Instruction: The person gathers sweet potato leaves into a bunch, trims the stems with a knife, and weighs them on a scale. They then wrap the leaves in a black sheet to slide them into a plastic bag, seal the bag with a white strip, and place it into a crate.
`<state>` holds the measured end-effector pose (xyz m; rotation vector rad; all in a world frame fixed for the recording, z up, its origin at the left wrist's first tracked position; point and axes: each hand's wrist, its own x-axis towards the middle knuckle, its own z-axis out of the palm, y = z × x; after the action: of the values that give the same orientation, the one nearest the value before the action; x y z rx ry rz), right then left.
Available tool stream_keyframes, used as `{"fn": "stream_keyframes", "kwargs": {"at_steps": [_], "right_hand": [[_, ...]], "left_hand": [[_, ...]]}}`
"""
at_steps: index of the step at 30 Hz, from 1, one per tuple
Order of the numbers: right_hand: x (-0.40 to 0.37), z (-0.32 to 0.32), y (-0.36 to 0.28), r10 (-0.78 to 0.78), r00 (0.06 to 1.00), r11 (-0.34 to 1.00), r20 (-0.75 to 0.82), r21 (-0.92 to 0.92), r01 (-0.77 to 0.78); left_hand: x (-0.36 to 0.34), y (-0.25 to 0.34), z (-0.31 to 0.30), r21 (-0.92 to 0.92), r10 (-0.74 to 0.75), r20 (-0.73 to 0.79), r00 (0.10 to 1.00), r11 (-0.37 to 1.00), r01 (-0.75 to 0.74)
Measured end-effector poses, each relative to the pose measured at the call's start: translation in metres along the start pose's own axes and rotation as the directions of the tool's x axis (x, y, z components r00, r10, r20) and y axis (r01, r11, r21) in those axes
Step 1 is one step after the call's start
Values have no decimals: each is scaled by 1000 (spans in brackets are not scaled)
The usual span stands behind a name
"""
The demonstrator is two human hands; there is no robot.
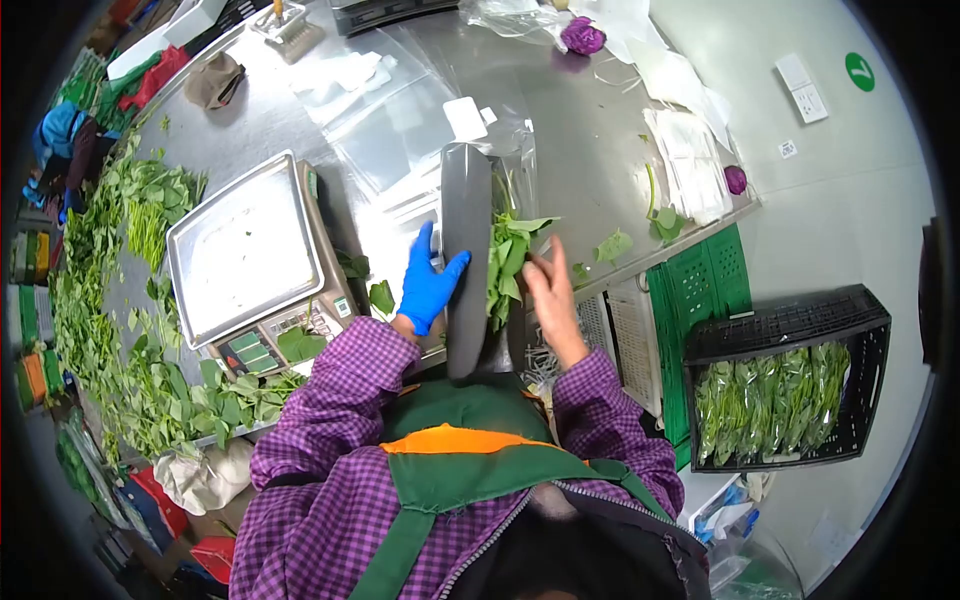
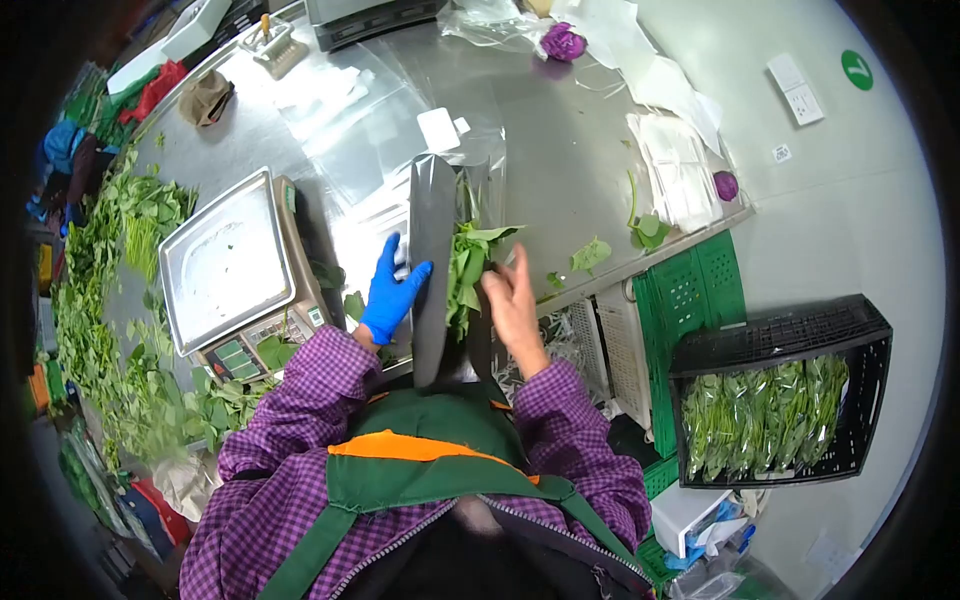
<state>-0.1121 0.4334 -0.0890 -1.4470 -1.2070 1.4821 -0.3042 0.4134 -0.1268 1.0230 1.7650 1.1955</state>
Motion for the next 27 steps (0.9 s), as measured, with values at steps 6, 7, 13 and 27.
{"fn": "stream_keyframes", "kwargs": {"at_steps": [6, 7, 13, 27], "right_hand": [[45, -17, 21, -66, 997, 730, 28, -680, 68], [45, -17, 26, -75, 997, 729, 29, -680, 75], [-12, 1, 1, -177, 984, 625, 36, -767, 141], [-56, -5, 11, -298, 948, 635, 113, -718, 285]], "left_hand": [[13, 13, -13, 177, 307, 37, 951, 935, -308], [15, 16, -14, 192, 290, 50, 956, 936, -294], [1, 6, -21, -35, 344, -3, 939, 938, -344], [-41, 42, -28, 19, 542, -9, 841, 840, -541]]}}
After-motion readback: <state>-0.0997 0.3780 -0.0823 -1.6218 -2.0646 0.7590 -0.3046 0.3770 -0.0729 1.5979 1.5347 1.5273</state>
